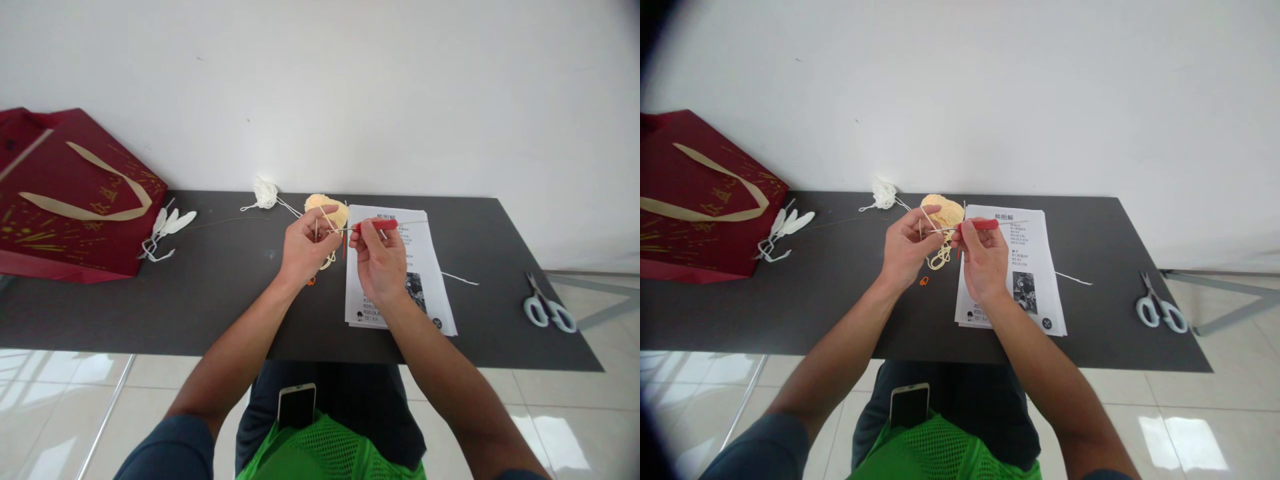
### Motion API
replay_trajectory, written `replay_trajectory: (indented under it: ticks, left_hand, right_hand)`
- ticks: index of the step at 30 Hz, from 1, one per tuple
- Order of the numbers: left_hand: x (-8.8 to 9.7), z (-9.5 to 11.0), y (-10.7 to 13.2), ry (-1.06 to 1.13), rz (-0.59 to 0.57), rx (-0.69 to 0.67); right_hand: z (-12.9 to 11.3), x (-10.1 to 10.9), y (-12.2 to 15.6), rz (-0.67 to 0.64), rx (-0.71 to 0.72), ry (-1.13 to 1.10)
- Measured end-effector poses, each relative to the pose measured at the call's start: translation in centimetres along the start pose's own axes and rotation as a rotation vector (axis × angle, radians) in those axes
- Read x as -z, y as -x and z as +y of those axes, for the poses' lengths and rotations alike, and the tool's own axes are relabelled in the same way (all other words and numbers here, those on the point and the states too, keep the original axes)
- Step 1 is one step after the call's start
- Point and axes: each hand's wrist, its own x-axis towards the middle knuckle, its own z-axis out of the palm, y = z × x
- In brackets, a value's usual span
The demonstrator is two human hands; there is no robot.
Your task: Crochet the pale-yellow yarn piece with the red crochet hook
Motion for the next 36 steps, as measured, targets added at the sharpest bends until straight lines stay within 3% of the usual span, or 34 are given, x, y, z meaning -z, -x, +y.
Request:
replay_trajectory:
  ticks: [9,18,23,29,36]
  left_hand:
    - [-0.2,-0.2,0.0,-0.038,0.009,0.015]
    - [-0.1,-0.7,0.0,0.035,0.03,-0.089]
    - [-0.1,-1.1,-0.2,0.046,0.076,-0.148]
    - [-0.1,-1.2,-0.2,0.07,0.041,-0.067]
    - [0.0,-1.4,-0.3,0.099,0.057,-0.098]
  right_hand:
    - [0.2,0.1,0.3,-0.037,0.097,0.065]
    - [0.1,0.1,0.0,0.008,-0.059,-0.072]
    - [0.3,0.0,0.0,0.027,-0.073,-0.068]
    - [0.3,0.0,0.3,0.0,-0.025,-0.02]
    - [0.7,0.2,0.4,-0.006,0.091,0.032]
